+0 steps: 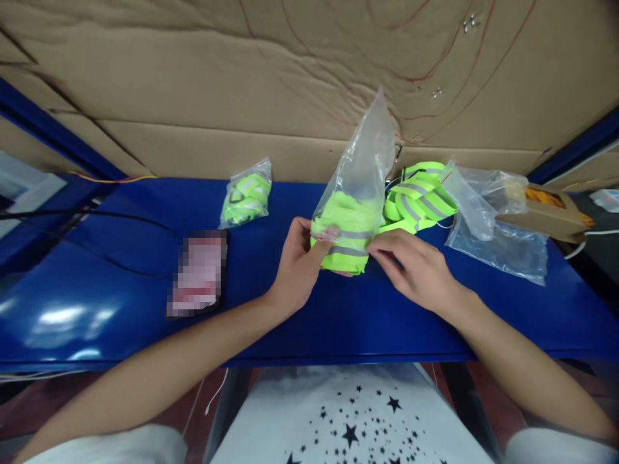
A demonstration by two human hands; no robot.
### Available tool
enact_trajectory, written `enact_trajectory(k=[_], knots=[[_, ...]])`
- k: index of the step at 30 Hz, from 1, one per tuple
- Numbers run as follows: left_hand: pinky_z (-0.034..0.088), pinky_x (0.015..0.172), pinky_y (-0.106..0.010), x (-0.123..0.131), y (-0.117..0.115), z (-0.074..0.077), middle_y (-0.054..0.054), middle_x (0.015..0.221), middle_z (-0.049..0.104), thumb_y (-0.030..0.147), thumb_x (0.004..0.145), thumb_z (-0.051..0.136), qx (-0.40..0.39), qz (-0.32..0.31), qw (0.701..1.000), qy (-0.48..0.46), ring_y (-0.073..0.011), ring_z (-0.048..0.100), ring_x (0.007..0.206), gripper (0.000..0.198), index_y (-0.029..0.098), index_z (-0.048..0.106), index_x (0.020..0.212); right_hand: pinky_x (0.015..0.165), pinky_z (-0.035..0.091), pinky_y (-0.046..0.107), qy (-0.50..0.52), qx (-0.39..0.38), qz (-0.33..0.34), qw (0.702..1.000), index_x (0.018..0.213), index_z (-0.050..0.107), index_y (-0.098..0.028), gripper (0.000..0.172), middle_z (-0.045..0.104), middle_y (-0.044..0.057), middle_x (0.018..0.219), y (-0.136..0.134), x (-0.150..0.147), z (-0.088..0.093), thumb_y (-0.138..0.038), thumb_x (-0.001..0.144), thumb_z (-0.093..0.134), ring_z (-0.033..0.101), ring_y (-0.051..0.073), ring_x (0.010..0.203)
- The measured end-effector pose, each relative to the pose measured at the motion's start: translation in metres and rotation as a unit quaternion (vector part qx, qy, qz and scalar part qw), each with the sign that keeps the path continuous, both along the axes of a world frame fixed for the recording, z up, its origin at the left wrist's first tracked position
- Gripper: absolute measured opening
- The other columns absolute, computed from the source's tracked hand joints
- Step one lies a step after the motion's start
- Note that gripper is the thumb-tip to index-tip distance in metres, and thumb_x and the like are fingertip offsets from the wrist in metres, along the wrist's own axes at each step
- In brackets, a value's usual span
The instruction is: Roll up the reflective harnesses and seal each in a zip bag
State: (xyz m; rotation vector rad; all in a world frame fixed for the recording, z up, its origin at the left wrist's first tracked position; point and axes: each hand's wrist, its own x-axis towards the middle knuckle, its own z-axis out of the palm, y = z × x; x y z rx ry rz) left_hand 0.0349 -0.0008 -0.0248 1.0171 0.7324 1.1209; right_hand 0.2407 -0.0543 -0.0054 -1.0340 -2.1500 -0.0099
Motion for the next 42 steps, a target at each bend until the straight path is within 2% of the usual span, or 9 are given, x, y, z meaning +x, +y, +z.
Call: enact_trajectory(k=[4,8,12,18,23,31,37,40,42], knots=[[0.06,0.053,-0.028,0.0,-0.001,0.002,0.005,0.082,0.064,0.051,0.089,0.072,0.005,0.005,1.0,-0.003,-0.0135,0.067,0.062,0.039,0.023,0.044,0.093,0.085,0.059,0.037,0.165,-0.043,-0.019,0.985,0.111,0.061,-0.026,0.018,0.067,0.004,0.1,-0.001,-0.014,-0.007,-0.02,0.095,0.066,0.067,0.019,0.091],[0.059,0.059,-0.027,0.0,-0.003,0.004,0.006,0.082,0.061,0.051,0.091,0.07,0.017,0.023,0.999,-0.019,-0.0114,0.063,0.064,0.035,0.024,0.047,0.095,0.068,0.061,0.031,0.386,-0.237,-0.035,0.891,0.11,0.052,-0.026,0.041,0.063,0.003,0.102,0.001,-0.03,-0.018,-0.044,0.084,0.079,0.066,0.016,0.079],[0.055,0.075,-0.024,0.001,-0.005,-0.004,0.003,0.089,0.061,0.045,0.089,0.075,0.079,0.038,0.996,0.013,-0.012,0.06,0.082,0.032,0.023,0.051,0.091,0.077,0.064,0.035,0.423,-0.375,0.034,0.824,0.121,0.054,-0.024,0.051,0.069,0.009,0.119,-0.001,-0.047,-0.024,-0.052,0.084,0.077,0.071,0.021,0.095],[0.054,0.098,-0.035,0.006,-0.007,-0.009,-0.001,0.11,0.069,0.04,0.08,0.085,0.095,-0.035,0.995,-0.005,-0.0201,0.065,0.106,0.04,0.025,0.058,0.106,0.101,0.059,0.045,0.441,-0.325,-0.002,0.837,0.125,0.054,-0.025,0.061,0.069,0.009,0.128,-0.003,-0.052,-0.024,-0.044,0.076,0.085,0.068,0.027,0.117],[0.049,0.111,-0.049,0.006,-0.006,-0.006,-0.006,0.127,0.07,0.042,0.077,0.086,0.048,-0.112,0.993,-0.012,-0.0309,0.064,0.124,0.052,0.025,0.059,0.119,0.105,0.055,0.049,0.414,-0.312,-0.022,0.855,0.127,0.054,-0.023,0.068,0.069,0.011,0.13,0.001,-0.048,-0.026,-0.04,0.071,0.089,0.066,0.029,0.119],[0.044,0.111,-0.051,-0.002,0.004,-0.003,-0.012,0.145,0.055,0.038,0.063,0.096,0.04,-0.212,0.976,0.02,-0.033,0.053,0.135,0.09,0.026,0.043,0.136,0.099,0.057,0.046,0.513,-0.365,-0.016,0.776,0.125,0.059,-0.024,0.065,0.072,0.008,0.124,0.011,-0.039,-0.024,-0.041,0.071,0.089,0.07,0.03,0.113],[0.043,0.112,-0.045,-0.006,0.007,-0.002,-0.008,0.149,0.049,0.047,0.065,0.094,0.051,-0.146,0.985,-0.071,-0.0305,0.045,0.141,0.094,0.032,0.042,0.142,0.099,0.058,0.045,0.448,-0.355,0.005,0.821,0.125,0.06,-0.023,0.066,0.073,0.006,0.122,0.014,-0.028,-0.015,-0.03,0.067,0.091,0.07,0.028,0.11],[0.044,0.109,-0.044,-0.004,0.004,-0.003,-0.007,0.135,0.06,0.052,0.072,0.088,0.039,-0.104,0.992,-0.061,-0.0305,0.055,0.131,0.075,0.026,0.055,0.134,0.102,0.055,0.046,0.395,-0.374,0.01,0.839,0.126,0.06,-0.02,0.067,0.071,0.007,0.123,0.011,-0.032,-0.013,-0.024,0.066,0.089,0.068,0.028,0.113],[0.044,0.109,-0.044,-0.002,0.003,-0.004,-0.007,0.128,0.065,0.05,0.077,0.085,0.035,-0.098,0.993,-0.049,-0.0296,0.058,0.126,0.063,0.024,0.06,0.129,0.099,0.056,0.046,0.414,-0.389,-0.002,0.823,0.124,0.06,-0.02,0.066,0.071,0.007,0.121,0.01,-0.036,-0.011,-0.025,0.065,0.089,0.068,0.028,0.111]])
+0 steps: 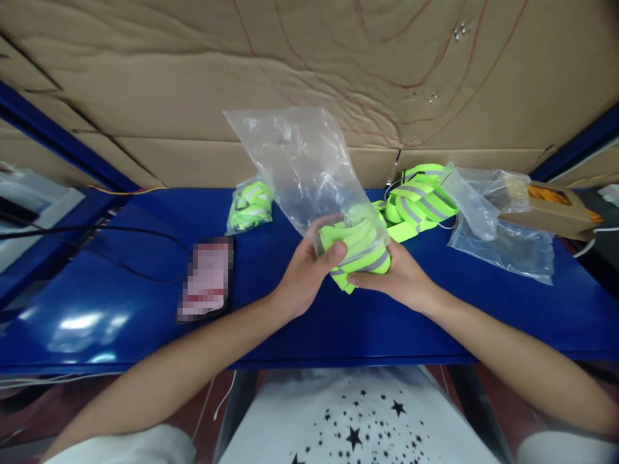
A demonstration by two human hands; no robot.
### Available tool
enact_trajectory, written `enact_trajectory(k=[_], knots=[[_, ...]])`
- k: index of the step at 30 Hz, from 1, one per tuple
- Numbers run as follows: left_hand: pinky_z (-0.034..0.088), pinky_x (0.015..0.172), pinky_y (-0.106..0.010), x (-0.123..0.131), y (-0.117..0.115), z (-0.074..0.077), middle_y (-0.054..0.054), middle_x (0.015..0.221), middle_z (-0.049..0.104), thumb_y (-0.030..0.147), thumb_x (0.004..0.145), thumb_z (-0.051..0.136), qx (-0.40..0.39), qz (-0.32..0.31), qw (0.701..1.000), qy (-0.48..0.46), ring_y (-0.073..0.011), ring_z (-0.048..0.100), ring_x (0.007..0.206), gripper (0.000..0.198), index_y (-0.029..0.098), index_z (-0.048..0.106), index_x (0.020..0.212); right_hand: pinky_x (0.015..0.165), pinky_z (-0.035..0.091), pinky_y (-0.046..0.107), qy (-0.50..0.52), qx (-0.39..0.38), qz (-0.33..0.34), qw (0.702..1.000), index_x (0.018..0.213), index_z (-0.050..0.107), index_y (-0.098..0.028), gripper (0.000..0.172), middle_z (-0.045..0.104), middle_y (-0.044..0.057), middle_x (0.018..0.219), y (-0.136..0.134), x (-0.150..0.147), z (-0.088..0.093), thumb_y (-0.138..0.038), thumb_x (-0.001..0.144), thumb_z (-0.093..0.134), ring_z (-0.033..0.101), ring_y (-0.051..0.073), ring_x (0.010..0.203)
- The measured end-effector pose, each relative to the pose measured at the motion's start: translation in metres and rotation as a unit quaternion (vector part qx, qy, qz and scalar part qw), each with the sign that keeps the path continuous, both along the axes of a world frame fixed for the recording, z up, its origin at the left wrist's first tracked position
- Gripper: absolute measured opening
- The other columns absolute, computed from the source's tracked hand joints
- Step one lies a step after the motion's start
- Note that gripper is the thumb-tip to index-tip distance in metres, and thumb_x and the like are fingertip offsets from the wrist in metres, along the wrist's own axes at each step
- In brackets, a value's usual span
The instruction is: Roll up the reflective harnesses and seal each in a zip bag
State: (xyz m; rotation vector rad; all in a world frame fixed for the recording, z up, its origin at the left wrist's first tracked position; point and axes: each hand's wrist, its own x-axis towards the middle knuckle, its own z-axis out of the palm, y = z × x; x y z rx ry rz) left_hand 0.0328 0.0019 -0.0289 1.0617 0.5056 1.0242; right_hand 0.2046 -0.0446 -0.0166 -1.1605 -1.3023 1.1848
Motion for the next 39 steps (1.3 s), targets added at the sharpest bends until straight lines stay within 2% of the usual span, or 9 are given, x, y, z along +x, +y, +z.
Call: enact_trajectory(k=[7,10,13,17,25,29,32,35,39], knots=[[0.036,0.118,-0.047,0.009,-0.003,-0.008,-0.009,0.143,0.062,0.031,0.083,0.083,-0.061,-0.045,0.997,-0.002,-0.0301,0.052,0.138,0.067,0.025,0.05,0.142,0.088,0.058,0.039,0.121,-0.115,-0.079,0.983,0.119,0.046,-0.025,0.069,0.068,0.003,0.108,-0.002,-0.005,-0.003,-0.028,0.064,0.088,0.068,0.022,0.099],[0.035,0.119,-0.046,0.011,-0.004,-0.008,-0.01,0.143,0.061,0.029,0.082,0.083,-0.084,-0.044,0.996,-0.007,-0.0296,0.052,0.139,0.075,0.025,0.046,0.147,0.087,0.057,0.039,0.05,-0.034,-0.13,0.99,0.121,0.037,-0.028,0.079,0.06,0.004,0.116,-0.002,-0.003,-0.009,-0.029,0.062,0.088,0.065,0.022,0.102],[0.035,0.119,-0.046,0.011,-0.006,-0.005,-0.01,0.141,0.063,0.026,0.079,0.086,-0.107,-0.043,0.993,-0.026,-0.0296,0.053,0.138,0.08,0.024,0.045,0.148,0.09,0.055,0.037,-0.074,0.108,-0.175,0.976,0.117,0.038,-0.028,0.072,0.053,0.005,0.121,-0.003,-0.002,-0.013,-0.03,0.065,0.087,0.059,0.021,0.107],[0.038,0.117,-0.045,0.011,-0.008,-0.002,-0.01,0.138,0.066,0.025,0.079,0.086,-0.11,-0.061,0.991,-0.045,-0.0302,0.055,0.136,0.074,0.024,0.053,0.144,0.074,0.055,0.03,-0.134,0.142,-0.169,0.966,0.113,0.046,-0.028,0.059,0.056,0.003,0.115,-0.005,-0.003,-0.009,-0.034,0.07,0.087,0.059,0.02,0.1],[0.041,0.114,-0.042,0.007,-0.002,0.003,-0.006,0.138,0.068,0.033,0.09,0.076,-0.1,-0.11,0.986,-0.078,-0.0278,0.058,0.134,0.046,0.025,0.066,0.134,0.08,0.065,0.036,0.028,0.073,-0.087,0.993,0.136,0.061,-0.036,0.053,0.054,0.002,0.137,-0.006,0.003,-0.002,-0.039,0.085,0.077,0.062,0.019,0.106],[0.044,0.109,-0.038,0.006,0.0,0.0,-0.004,0.135,0.07,0.029,0.085,0.081,-0.113,-0.117,0.985,-0.063,-0.0267,0.059,0.132,0.045,0.024,0.07,0.129,0.065,0.065,0.029,0.093,0.064,-0.132,0.985,0.109,0.065,-0.032,0.043,0.06,-0.002,0.112,-0.002,0.005,-0.006,-0.035,0.073,0.089,0.065,0.014,0.087],[0.046,0.105,-0.037,0.004,-0.001,-0.002,-0.004,0.129,0.073,0.021,0.08,0.084,-0.122,-0.118,0.984,-0.049,-0.0268,0.06,0.128,0.05,0.024,0.07,0.127,0.078,0.065,0.032,0.072,0.105,-0.133,0.983,0.09,0.063,-0.026,0.032,0.068,-0.002,0.1,-0.002,0.002,-0.004,-0.034,0.073,0.089,0.069,0.018,0.093],[0.047,0.101,-0.038,0.003,-0.002,-0.002,-0.005,0.122,0.074,0.02,0.079,0.084,-0.139,-0.117,0.982,-0.046,-0.0263,0.061,0.123,0.049,0.023,0.071,0.126,0.106,0.055,0.043,-0.02,0.134,-0.127,0.983,0.105,0.072,-0.027,0.019,0.073,0.002,0.112,-0.008,0.001,0.002,-0.033,0.087,0.078,0.067,0.022,0.112],[0.046,0.098,-0.036,0.003,-0.001,0.001,-0.006,0.117,0.074,0.027,0.079,0.084,-0.13,-0.1,0.986,-0.031,-0.0253,0.061,0.119,0.037,0.021,0.075,0.114,0.112,0.051,0.048,0.03,0.083,-0.051,0.995,0.126,0.07,-0.032,0.035,0.065,0.002,0.136,-0.017,0.001,0.009,-0.034,0.092,0.072,0.063,0.024,0.125]])
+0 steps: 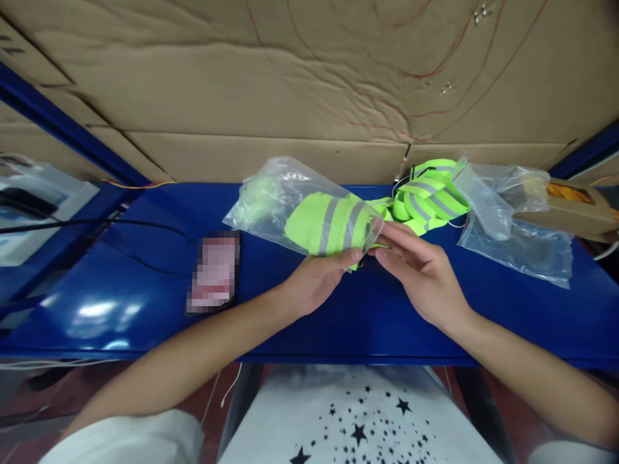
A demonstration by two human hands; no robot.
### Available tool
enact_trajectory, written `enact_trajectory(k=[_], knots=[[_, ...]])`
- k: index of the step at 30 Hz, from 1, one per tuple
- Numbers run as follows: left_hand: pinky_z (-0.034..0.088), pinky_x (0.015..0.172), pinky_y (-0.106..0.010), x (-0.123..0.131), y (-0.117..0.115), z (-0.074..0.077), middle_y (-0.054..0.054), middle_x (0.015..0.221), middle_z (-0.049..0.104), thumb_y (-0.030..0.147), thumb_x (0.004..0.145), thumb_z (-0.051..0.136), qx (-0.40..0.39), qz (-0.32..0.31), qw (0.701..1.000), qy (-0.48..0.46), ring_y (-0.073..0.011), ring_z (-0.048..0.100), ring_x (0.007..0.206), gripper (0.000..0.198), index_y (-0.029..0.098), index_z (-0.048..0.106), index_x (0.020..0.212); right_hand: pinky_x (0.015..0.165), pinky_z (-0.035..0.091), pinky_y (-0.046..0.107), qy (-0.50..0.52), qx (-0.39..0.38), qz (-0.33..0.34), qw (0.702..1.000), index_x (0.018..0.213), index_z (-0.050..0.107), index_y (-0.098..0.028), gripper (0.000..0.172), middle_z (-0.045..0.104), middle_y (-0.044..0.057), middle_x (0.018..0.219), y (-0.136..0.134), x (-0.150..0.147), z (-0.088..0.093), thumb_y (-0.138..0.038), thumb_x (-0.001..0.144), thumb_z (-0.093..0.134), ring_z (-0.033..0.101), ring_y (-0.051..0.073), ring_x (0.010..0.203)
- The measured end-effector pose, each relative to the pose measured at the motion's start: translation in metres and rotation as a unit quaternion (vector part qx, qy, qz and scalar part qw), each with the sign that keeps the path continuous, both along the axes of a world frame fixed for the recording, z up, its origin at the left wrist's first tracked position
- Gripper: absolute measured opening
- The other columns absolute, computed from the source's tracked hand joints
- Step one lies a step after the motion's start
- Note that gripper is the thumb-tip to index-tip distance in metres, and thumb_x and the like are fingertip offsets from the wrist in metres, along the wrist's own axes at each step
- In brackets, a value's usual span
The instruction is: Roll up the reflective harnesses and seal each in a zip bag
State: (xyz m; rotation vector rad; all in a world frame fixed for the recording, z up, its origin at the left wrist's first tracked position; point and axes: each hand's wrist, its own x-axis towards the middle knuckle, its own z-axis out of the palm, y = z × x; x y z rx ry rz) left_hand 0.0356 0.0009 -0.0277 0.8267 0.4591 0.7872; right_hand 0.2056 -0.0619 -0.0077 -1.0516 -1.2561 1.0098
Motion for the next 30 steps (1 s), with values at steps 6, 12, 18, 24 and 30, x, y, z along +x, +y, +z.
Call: enact_trajectory(k=[6,12,18,24,30], knots=[[0.044,0.104,-0.041,0.004,-0.003,-0.007,-0.006,0.113,0.076,0.021,0.074,0.088,0.051,0.016,0.998,0.016,-0.0281,0.064,0.116,0.037,0.02,0.076,0.109,0.113,0.049,0.047,0.154,-0.09,0.128,0.976,0.14,0.057,-0.033,0.057,0.064,0.003,0.139,-0.003,-0.012,0.002,-0.035,0.085,0.074,0.06,0.026,0.129],[0.046,0.091,-0.037,0.011,-0.016,-0.02,-0.006,0.106,0.075,0.036,0.077,0.086,0.009,-0.017,0.997,0.073,-0.0234,0.063,0.104,0.032,0.02,0.076,0.103,0.09,0.059,0.044,0.18,-0.133,0.183,0.957,0.141,0.057,-0.028,0.06,0.07,0.008,0.124,0.001,-0.016,0.0,-0.047,0.084,0.064,0.067,0.029,0.115],[0.04,0.066,-0.029,0.004,-0.011,-0.008,-0.005,0.083,0.067,0.054,0.089,0.066,-0.007,-0.161,0.979,0.127,-0.0147,0.057,0.073,0.04,0.016,0.074,0.095,0.081,0.058,0.041,-0.228,0.095,0.021,0.969,0.105,0.076,-0.027,0.024,0.076,0.005,0.092,0.004,0.03,-0.001,-0.044,0.096,0.063,0.072,0.024,0.084],[0.034,0.056,-0.029,-0.011,0.002,0.016,-0.008,0.076,0.069,0.082,0.083,0.047,0.028,-0.33,0.941,0.075,-0.0161,0.055,0.062,0.073,0.016,0.075,0.097,0.116,0.041,0.052,-0.322,0.26,-0.023,0.91,0.144,0.055,-0.03,0.053,0.059,0.01,0.143,0.002,0.044,0.013,-0.051,0.096,0.063,0.052,0.032,0.136],[0.039,0.056,-0.036,-0.048,-0.009,0.073,-0.013,0.09,0.078,0.104,0.053,0.047,0.191,-0.471,0.859,0.06,-0.0235,0.06,0.063,0.108,0.023,0.075,0.118,0.079,0.059,0.034,-0.244,0.211,0.058,0.945,0.102,0.074,-0.024,0.009,0.075,0.006,0.093,-0.012,0.035,0.022,-0.025,0.093,0.071,0.071,0.02,0.087]])
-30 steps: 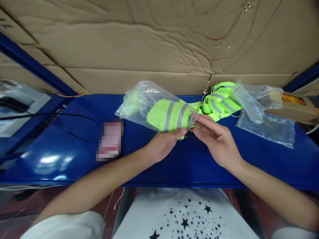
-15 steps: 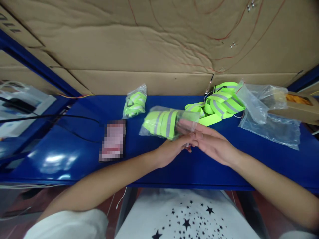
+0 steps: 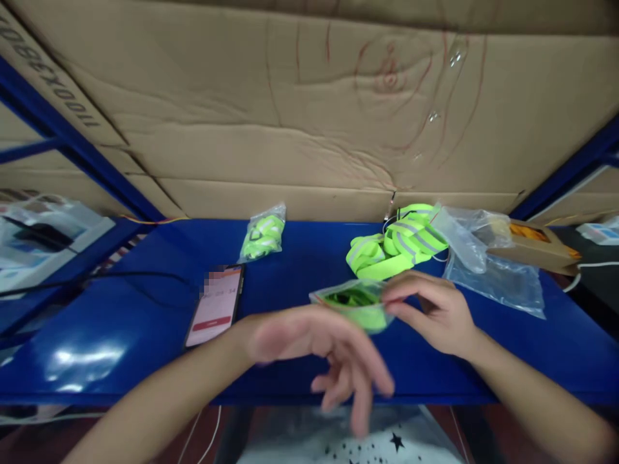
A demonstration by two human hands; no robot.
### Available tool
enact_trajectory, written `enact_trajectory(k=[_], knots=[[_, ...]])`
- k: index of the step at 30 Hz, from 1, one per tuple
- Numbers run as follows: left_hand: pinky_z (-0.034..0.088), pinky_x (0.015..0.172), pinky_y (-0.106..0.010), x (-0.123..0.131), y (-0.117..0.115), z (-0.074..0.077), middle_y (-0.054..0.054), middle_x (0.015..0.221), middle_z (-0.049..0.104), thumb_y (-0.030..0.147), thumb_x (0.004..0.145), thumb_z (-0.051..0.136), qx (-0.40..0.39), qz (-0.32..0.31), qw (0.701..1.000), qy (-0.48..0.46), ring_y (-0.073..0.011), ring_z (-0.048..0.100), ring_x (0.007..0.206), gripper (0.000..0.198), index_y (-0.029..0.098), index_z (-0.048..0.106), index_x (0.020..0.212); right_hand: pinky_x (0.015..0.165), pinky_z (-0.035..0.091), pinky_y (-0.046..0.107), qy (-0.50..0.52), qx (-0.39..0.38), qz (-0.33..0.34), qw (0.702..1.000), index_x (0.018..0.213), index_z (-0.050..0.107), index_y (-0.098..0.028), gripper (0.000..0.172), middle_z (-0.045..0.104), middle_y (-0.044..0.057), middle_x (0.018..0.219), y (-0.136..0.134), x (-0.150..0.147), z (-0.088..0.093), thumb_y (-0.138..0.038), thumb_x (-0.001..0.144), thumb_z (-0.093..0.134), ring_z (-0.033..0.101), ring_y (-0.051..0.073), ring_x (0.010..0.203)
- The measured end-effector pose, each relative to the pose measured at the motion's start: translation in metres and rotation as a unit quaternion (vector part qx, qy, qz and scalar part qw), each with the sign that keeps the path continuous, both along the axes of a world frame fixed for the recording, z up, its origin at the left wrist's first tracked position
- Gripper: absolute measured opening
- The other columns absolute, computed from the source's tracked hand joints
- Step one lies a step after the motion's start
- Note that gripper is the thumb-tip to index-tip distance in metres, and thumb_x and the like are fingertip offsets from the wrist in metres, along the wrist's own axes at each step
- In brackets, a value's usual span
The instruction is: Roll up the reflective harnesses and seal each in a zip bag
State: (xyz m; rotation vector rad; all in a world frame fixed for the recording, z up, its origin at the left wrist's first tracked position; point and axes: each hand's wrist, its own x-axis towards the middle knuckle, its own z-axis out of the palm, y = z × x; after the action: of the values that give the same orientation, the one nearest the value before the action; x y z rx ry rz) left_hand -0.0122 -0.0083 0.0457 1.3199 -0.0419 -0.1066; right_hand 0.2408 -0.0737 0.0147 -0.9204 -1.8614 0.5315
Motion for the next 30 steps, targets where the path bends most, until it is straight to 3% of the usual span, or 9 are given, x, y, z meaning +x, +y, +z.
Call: enact_trajectory(k=[2,3,5,7,12,16,21,27,30], knots=[[0.046,0.061,-0.037,-0.014,-0.008,0.005,-0.009,0.087,0.078,0.084,0.072,0.063,0.142,0.152,0.977,-0.038,-0.0234,0.064,0.067,0.064,0.034,0.079,0.11,0.067,0.057,0.028,0.064,-0.068,0.011,0.996,0.092,0.073,-0.022,0.005,0.074,0.005,0.082,-0.002,0.003,0.001,-0.026,0.093,0.072,0.069,0.017,0.075],[0.05,0.068,-0.038,-0.019,-0.01,0.001,-0.007,0.092,0.077,0.066,0.071,0.08,0.227,0.277,0.931,-0.077,-0.0244,0.065,0.074,0.051,0.039,0.076,0.114,0.063,0.056,0.026,0.092,-0.11,0.018,0.99,0.09,0.073,-0.021,0.01,0.073,0.004,0.079,-0.001,0.006,0.0,-0.03,0.092,0.073,0.068,0.016,0.07],[0.051,0.093,-0.045,-0.021,-0.01,-0.019,-0.007,0.12,0.07,0.034,0.064,0.095,0.359,0.464,0.798,-0.134,-0.0299,0.064,0.106,0.07,0.045,0.067,0.128,0.057,0.054,0.024,0.126,-0.175,0.025,0.976,0.087,0.072,-0.019,0.018,0.071,0.004,0.074,0.005,0.012,-0.005,-0.037,0.092,0.073,0.066,0.015,0.064],[0.038,0.114,-0.053,-0.014,-0.005,-0.045,-0.007,0.144,0.055,0.024,0.058,0.098,0.377,0.516,0.752,-0.159,-0.0353,0.049,0.134,0.089,0.044,0.06,0.136,0.06,0.054,0.026,0.128,-0.191,0.008,0.973,0.087,0.071,-0.02,0.026,0.071,0.004,0.075,0.013,0.016,-0.017,-0.045,0.094,0.069,0.066,0.016,0.066],[0.043,0.11,-0.052,0.009,0.005,-0.086,-0.017,0.15,0.047,0.037,0.075,0.088,0.072,0.385,0.919,-0.038,-0.0324,0.055,0.133,0.114,0.037,0.012,0.161,0.08,0.058,0.034,0.064,-0.146,0.0,0.987,0.111,0.074,-0.024,0.039,0.073,0.009,0.106,0.02,0.014,-0.059,-0.057,0.091,0.067,0.07,0.025,0.095],[0.049,0.1,-0.042,0.01,0.006,-0.083,-0.012,0.138,0.058,0.036,0.078,0.086,0.013,0.385,0.923,-0.012,-0.0275,0.061,0.123,0.101,0.033,0.023,0.156,0.084,0.058,0.035,0.014,-0.19,0.062,0.98,0.144,0.054,-0.027,0.065,0.07,0.009,0.118,0.008,0.009,-0.06,-0.043,0.086,0.078,0.069,0.025,0.101],[0.049,0.094,-0.033,0.004,0.004,-0.074,-0.007,0.124,0.064,0.048,0.087,0.076,0.015,0.366,0.929,-0.044,-0.0214,0.063,0.112,0.067,0.028,0.045,0.142,0.068,0.048,0.029,-0.081,-0.145,0.125,0.978,0.105,0.071,-0.019,0.03,0.063,0.003,0.084,0.0,0.01,-0.038,-0.046,0.092,0.07,0.057,0.017,0.074],[0.036,0.06,-0.022,0.005,0.002,-0.076,-0.001,0.078,0.06,0.06,0.09,0.066,0.134,0.389,0.911,0.011,-0.011,0.051,0.066,0.047,0.015,0.07,0.103,0.067,0.045,0.029,-0.077,-0.185,0.109,0.974,0.088,0.071,-0.019,0.029,0.064,0.004,0.078,-0.003,0.007,-0.049,-0.04,0.102,0.055,0.058,0.016,0.071],[0.04,0.062,-0.022,0.007,0.001,-0.075,0.0,0.08,0.063,0.055,0.089,0.07,0.089,0.436,0.895,0.021,-0.0115,0.055,0.067,0.053,0.018,0.063,0.126,0.067,0.045,0.029,-0.02,-0.219,0.057,0.974,0.085,0.068,-0.02,0.028,0.066,0.003,0.076,0.001,0.01,-0.058,-0.044,0.097,0.063,0.06,0.017,0.07]])
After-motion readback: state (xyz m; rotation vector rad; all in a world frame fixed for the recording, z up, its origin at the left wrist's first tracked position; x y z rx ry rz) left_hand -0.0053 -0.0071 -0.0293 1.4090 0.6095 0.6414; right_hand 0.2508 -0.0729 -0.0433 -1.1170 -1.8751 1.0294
